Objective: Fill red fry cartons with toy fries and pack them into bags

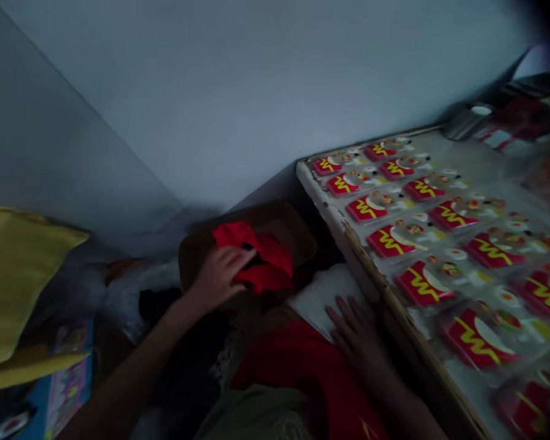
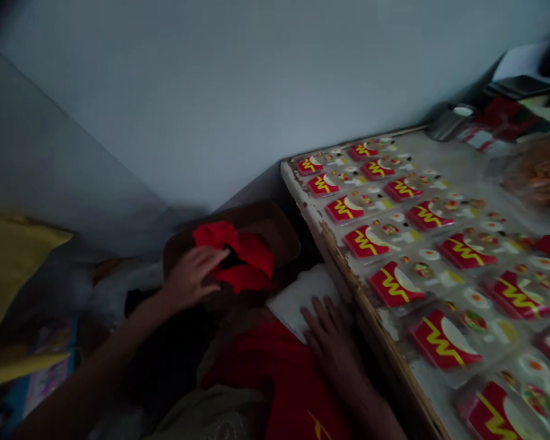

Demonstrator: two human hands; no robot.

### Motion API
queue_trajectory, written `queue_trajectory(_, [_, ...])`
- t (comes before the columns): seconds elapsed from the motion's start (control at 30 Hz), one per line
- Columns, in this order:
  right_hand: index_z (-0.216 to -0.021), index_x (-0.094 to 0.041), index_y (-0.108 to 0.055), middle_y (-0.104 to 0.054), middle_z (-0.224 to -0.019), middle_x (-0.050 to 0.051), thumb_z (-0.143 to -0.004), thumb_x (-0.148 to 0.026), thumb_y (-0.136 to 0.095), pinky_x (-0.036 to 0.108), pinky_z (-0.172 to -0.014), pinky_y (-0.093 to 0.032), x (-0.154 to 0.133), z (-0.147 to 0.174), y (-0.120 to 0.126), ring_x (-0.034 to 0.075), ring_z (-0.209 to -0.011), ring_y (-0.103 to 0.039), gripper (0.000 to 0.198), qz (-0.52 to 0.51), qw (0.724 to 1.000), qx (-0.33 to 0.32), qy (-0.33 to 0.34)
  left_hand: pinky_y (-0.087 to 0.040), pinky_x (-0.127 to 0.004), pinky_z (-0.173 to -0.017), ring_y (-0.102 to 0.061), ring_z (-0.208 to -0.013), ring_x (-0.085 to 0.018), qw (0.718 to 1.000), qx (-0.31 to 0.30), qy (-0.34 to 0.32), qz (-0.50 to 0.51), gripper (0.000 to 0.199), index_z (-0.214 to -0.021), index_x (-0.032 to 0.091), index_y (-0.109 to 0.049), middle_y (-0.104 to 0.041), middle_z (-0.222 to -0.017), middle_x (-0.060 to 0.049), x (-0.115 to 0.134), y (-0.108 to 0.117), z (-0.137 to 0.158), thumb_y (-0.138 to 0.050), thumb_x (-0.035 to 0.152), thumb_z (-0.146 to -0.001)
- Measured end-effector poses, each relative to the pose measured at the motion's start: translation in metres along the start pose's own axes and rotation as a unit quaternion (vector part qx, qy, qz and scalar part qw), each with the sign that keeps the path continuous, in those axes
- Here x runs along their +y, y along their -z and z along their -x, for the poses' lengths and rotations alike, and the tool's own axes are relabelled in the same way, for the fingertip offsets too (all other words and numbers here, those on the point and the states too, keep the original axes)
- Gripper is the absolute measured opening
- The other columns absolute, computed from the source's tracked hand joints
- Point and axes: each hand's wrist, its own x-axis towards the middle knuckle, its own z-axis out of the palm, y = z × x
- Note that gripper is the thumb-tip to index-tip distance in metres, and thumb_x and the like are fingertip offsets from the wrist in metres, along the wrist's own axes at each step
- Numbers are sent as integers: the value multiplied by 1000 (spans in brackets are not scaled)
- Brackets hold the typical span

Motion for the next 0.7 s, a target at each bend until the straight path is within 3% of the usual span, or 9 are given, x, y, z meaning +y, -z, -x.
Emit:
queue_trajectory(0.07, [-149, -28, -50, -42, -160, 7, -101, -27, -47, 48, -111, -46, -1, 5, 2, 30, -151, -31, 49, -15, 1000, -3, 14, -22, -62, -121, -22, -153, -42, 989, 52, 54, -128, 109, -159, 33, -29, -25, -167, -14, -26, 20, -3, -87, 32, -67])
queue_trajectory(0.13, [-143, -27, -58, -55, -149, 9, -100, -28, -47, 44, -101, -54, -1, 4, 3, 30, -139, -49, 44, -29, 1000, 5, 10, -11, -70, -119, -9, -155, -46, 985, 29, 50, -163, 116, -157, 32, -32, -12, -170, -16, -43, 22, -21, -90, 20, -58])
queue_trajectory(0.2, [-129, -25, -68, -66, -132, 11, -99, -30, -48, 44, -93, -58, 2, -5, 6, 29, -120, -63, 36, -56, 998, 15, -9, -7, -70, -119, -16, -154, -45, 995, -2, 20, -97, 92, -146, 29, -51, -24, -167, -16, -56, 13, -49, -85, 18, -61])
queue_trajectory(0.3, [-108, -28, -75, -71, -113, 10, -95, -35, -52, 47, -87, -60, 5, -32, 13, 30, -103, -69, 27, -116, 993, 15, -33, -32, -53, -115, -57, -126, -30, 997, 12, 73, 37, 33, -105, 20, -75, -70, -126, -11, -73, -1, -88, -67, 16, -74])
queue_trajectory(0.4, [-104, -39, -75, -72, -107, 7, -93, -38, -55, 50, -82, -61, 10, -54, 18, 33, -99, -70, 24, -166, 985, 7, -45, -50, -33, -87, -67, -85, -18, 988, 61, 122, 68, 20, -87, 16, -74, -74, -84, -3, -89, 12, -91, -55, 16, -78])
queue_trajectory(0.47, [-104, -41, -76, -73, -106, 7, -92, -42, -57, 51, -81, -61, 13, -59, 17, 33, -98, -70, 22, -190, 980, 5, -58, -50, -28, -78, -63, -77, -15, 979, 119, 146, 75, 18, -85, 16, -71, -71, -78, 1, -97, 41, -71, -54, 19, -79])
queue_trajectory(0.57, [-105, -32, -77, -71, -109, 9, -92, -47, -58, 49, -83, -59, 15, -59, 9, 31, -99, -69, 27, -210, 975, 9, -77, -50, -26, -82, -61, -86, -13, 949, 248, 183, 65, 23, -96, 18, -66, -71, -91, 4, -104, 106, -21, -48, 21, -83])
queue_trajectory(0.63, [-105, -28, -77, -69, -109, 10, -93, -48, -58, 47, -84, -59, 16, -59, 3, 29, -98, -68, 31, -208, 974, 18, -82, -49, -28, -88, -59, -92, -13, 910, 357, 208, 31, 22, -100, 19, -64, -69, -98, 4, -108, 156, 16, -49, 24, -84])
queue_trajectory(0.7, [-104, -27, -77, -68, -109, 10, -92, -50, -58, 46, -83, -58, 16, -62, -2, 28, -97, -67, 32, -202, 976, 25, -81, -51, -29, -88, -59, -92, -13, 850, 468, 239, -34, 21, -99, 19, -65, -69, -96, 5, -112, 201, 49, -55, 29, -84])
